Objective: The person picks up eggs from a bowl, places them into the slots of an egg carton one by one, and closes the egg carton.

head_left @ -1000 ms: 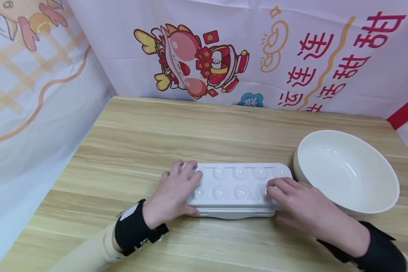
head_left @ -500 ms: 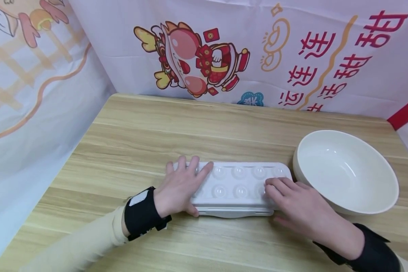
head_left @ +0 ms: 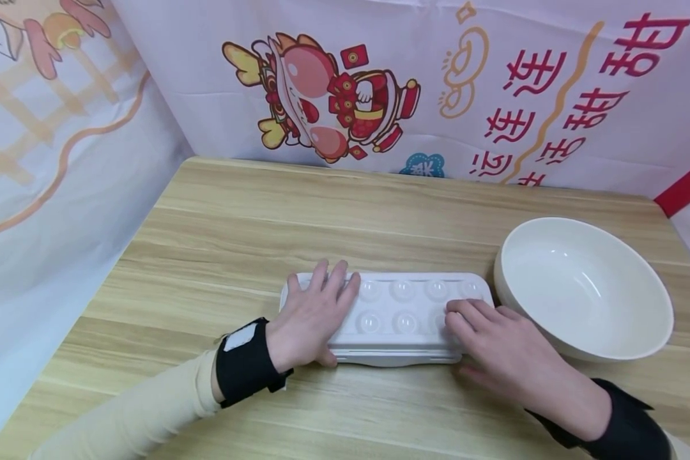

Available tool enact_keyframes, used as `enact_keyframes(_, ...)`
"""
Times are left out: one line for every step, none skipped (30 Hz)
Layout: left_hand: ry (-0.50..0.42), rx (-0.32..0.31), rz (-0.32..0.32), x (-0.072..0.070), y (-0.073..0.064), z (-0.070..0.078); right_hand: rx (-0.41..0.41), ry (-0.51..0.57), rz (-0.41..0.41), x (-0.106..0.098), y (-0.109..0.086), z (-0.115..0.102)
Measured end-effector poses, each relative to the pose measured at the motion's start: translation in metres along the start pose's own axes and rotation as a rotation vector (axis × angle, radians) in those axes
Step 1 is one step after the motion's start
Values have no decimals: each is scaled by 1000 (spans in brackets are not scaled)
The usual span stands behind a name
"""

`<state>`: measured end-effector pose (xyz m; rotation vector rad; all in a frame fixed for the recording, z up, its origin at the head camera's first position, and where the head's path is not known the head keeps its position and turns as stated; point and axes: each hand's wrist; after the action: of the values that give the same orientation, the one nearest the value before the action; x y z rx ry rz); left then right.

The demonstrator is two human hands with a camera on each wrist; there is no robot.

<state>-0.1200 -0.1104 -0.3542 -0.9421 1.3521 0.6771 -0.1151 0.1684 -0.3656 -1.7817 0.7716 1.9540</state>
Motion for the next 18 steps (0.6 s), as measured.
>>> enact_keyframes(-4,-4,-8,0,0,0,3,3,1,0,0,-1)
enact_keyframes(-6,-8,-16,1,1,0,10,6,3,0,0,-1)
enact_keyframes(-6,-11,-21,1,1,0,17,6,7,-1,1,-2)
enact_keyframes(-3,-15,-26,2,2,0,26,5,12,-2,1,-3)
enact_keyframes(1,-17,-28,2,2,1,38,3,15,-2,2,-4)
enact_keyframes(7,-19,-28,3,2,1,51,2,17,-3,3,-5)
enact_keyframes(12,-18,-26,3,3,1,63,-1,19,-4,5,-7)
enact_keyframes(19,-18,-21,4,3,1,71,-4,20,-5,7,-8)
enact_keyframes(28,-16,-14,4,3,1,77,-2,21,-6,10,-10)
enact_keyframes(36,-14,-7,5,3,1,81,5,22,-6,14,-12)
enact_keyframes(43,-13,0,5,3,1,83,15,23,-7,17,-14)
enact_keyframes(50,-11,9,6,3,1,79,29,23,-6,21,-17)
enact_keyframes(55,-10,16,6,3,1,74,44,24,-6,25,-20)
enact_keyframes(60,-10,22,6,3,0,67,61,23,-4,30,-23)
enact_keyframes(62,-11,24,7,3,0,61,78,20,-3,34,-26)
enact_keyframes(62,-13,23,7,4,0,53,90,15,-1,39,-30)
enact_keyframes(60,-15,20,7,4,0,47,98,8,1,43,-34)
enact_keyframes(58,-18,15,7,4,-1,41,106,-2,4,48,-38)
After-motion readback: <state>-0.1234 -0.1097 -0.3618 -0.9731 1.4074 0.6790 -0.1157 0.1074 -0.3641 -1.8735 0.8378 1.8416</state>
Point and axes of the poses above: each hand's wrist, its own y-axis towards the middle knuckle, its own x-axis out of the palm, z = x × y, and after that the axes turned 2 degrees about -x, right-handed
